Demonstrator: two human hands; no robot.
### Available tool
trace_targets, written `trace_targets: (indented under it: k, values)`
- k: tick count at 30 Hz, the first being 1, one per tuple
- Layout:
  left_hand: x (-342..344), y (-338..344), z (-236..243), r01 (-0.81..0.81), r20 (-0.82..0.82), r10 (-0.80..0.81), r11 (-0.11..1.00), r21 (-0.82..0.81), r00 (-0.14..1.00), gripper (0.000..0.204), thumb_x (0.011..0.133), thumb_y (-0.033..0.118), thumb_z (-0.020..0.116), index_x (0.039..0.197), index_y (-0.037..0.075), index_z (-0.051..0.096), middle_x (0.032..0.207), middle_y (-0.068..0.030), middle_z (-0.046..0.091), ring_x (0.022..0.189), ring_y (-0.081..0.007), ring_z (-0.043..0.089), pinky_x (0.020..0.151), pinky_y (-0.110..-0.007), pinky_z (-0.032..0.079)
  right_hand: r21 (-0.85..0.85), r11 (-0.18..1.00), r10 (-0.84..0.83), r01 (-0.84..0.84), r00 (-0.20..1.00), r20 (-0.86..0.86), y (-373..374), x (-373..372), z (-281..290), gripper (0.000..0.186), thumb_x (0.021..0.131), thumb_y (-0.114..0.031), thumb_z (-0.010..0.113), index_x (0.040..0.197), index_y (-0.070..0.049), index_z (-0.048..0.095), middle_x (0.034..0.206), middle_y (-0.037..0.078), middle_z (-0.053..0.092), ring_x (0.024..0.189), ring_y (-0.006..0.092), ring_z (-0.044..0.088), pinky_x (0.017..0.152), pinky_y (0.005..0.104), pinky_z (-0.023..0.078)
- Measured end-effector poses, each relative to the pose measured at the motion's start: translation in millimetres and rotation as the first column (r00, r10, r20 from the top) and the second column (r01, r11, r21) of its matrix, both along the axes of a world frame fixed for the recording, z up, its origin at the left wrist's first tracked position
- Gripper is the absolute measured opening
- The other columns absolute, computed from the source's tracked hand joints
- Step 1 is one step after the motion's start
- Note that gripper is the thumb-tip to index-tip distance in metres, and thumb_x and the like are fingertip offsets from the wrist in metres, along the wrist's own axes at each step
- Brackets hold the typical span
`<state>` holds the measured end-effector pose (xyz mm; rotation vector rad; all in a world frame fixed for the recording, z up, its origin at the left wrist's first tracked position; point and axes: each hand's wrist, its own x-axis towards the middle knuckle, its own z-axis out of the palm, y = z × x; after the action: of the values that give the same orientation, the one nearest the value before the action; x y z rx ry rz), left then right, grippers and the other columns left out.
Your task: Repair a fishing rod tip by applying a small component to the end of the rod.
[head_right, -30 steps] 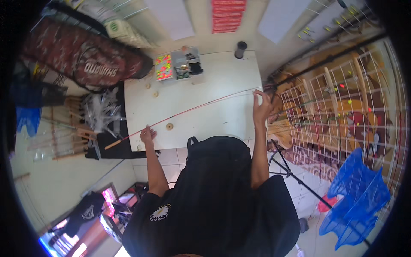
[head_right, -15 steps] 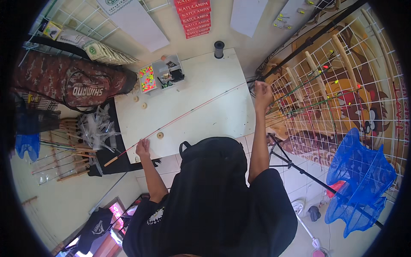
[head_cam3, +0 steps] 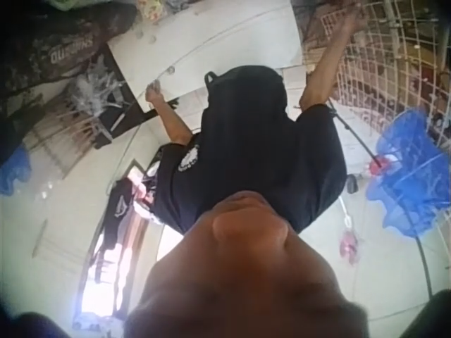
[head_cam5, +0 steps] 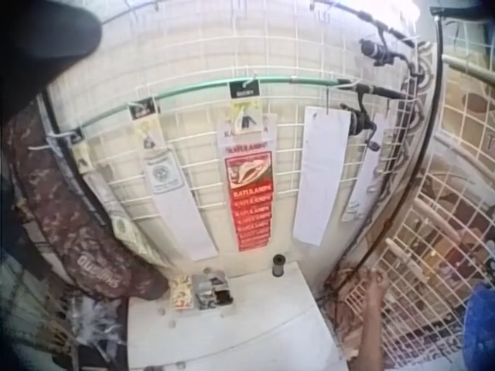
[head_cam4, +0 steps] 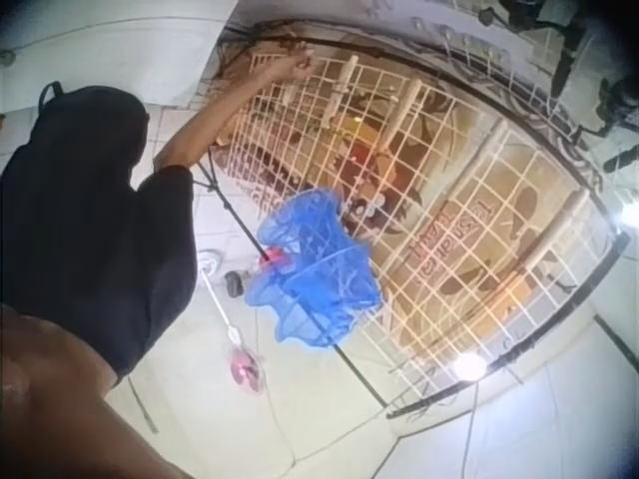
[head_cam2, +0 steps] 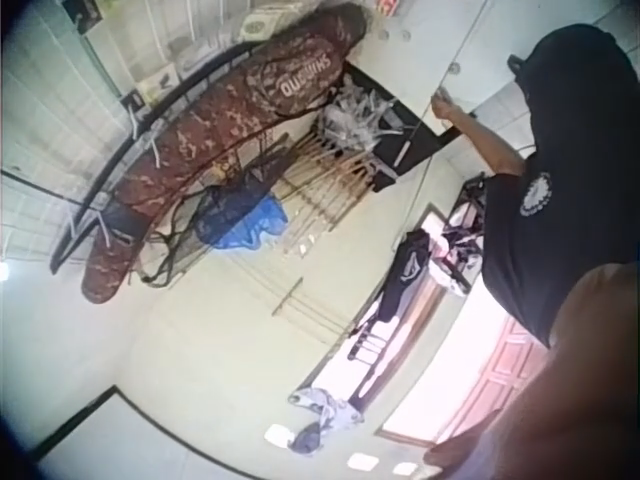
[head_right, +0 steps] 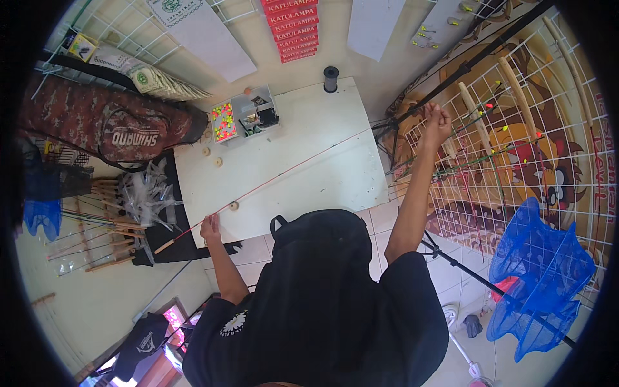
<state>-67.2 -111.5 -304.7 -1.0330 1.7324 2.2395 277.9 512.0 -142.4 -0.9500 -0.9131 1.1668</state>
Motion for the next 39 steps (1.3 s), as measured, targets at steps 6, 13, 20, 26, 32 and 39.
trace_targets:
  k: [6,13,20,26,32,39]
  values:
    - [-2.9,11.0,-4.6,-0.023,0.017,0.023,1.0,0.0,1.0,0.02,0.09,0.004,0.06,0.102,-0.011,0.053,0.096,-0.0185,0.062,0.089,-0.0362,0.067,0.08,-0.043,0.063,0.045,0.998,-0.052,0.053,0.999,-0.013,23.3,15.7,9.3,0.018,0.095,-0.01,0.059,0.104,0.004,0.052,0.104,0.018,0.064,0.097,0.0265,0.065,0.09,0.0369,0.054]
    - [2.4,-26.3,-46.8,0.119,-0.162,-0.117,0.993,0.003,0.98,0.026,0.09,0.004,0.059,0.11,-0.007,0.048,0.1,-0.0241,0.059,0.09,-0.0411,0.065,0.077,-0.049,0.062,0.042,0.968,0.229,-0.248,0.94,0.254,-33.6,-9.8,18.6,0.02,0.094,-0.012,0.06,0.104,0.004,0.055,0.104,0.017,0.064,0.101,0.0239,0.064,0.095,0.0358,0.053]
    - [8.4,33.8,1.0,-0.052,-0.044,0.062,0.981,0.187,0.997,0.029,0.089,0.004,0.06,0.112,-0.003,0.043,0.104,-0.0248,0.058,0.096,-0.0419,0.063,0.083,-0.052,0.059,-0.015,0.842,0.461,-0.54,0.704,0.541,-120.1,-35.3,-5.8,0.012,0.094,-0.012,0.061,0.098,0.0,0.062,0.093,0.006,0.066,0.089,0.0123,0.062,0.082,0.0259,0.049]
    - [9.8,36.8,-1.2,0.069,-0.095,-0.058,0.992,0.109,0.994,0.037,0.088,0.001,0.064,0.115,0.0,0.039,0.11,-0.0227,0.057,0.096,-0.0409,0.064,0.085,-0.048,0.059,-0.038,0.727,0.485,-0.685,0.474,0.735,-185.0,-62.7,4.8,0.008,0.09,-0.005,0.063,0.094,0.002,0.063,0.087,0.006,0.066,0.083,0.0121,0.062,0.078,0.0254,0.048]
    - [4.9,22.4,-17.5,0.125,0.03,-0.124,0.992,-0.02,0.992,0.038,0.084,0.009,0.071,0.109,0.0,0.042,0.095,-0.0229,0.063,0.079,-0.0382,0.069,0.067,-0.046,0.063,0.019,0.659,0.443,-0.752,0.408,0.798,-208.5,-67.4,-2.0,0.008,0.086,-0.004,0.066,0.093,0.001,0.065,0.09,0.011,0.068,0.083,0.021,0.065,0.078,0.032,0.049]
    - [7.9,31.7,-3.4,0.387,0.148,-0.357,0.85,-0.357,0.922,0.031,0.087,0.031,0.071,0.091,0.003,0.057,0.072,-0.0132,0.066,0.053,-0.0203,0.066,0.044,-0.029,0.056,0.027,0.616,0.336,-0.787,0.293,0.895,-214.4,-61.3,-9.8,0.009,0.081,-0.006,0.068,0.089,-0.003,0.065,0.092,0.01,0.064,0.096,0.0295,0.056,0.085,0.0398,0.044]
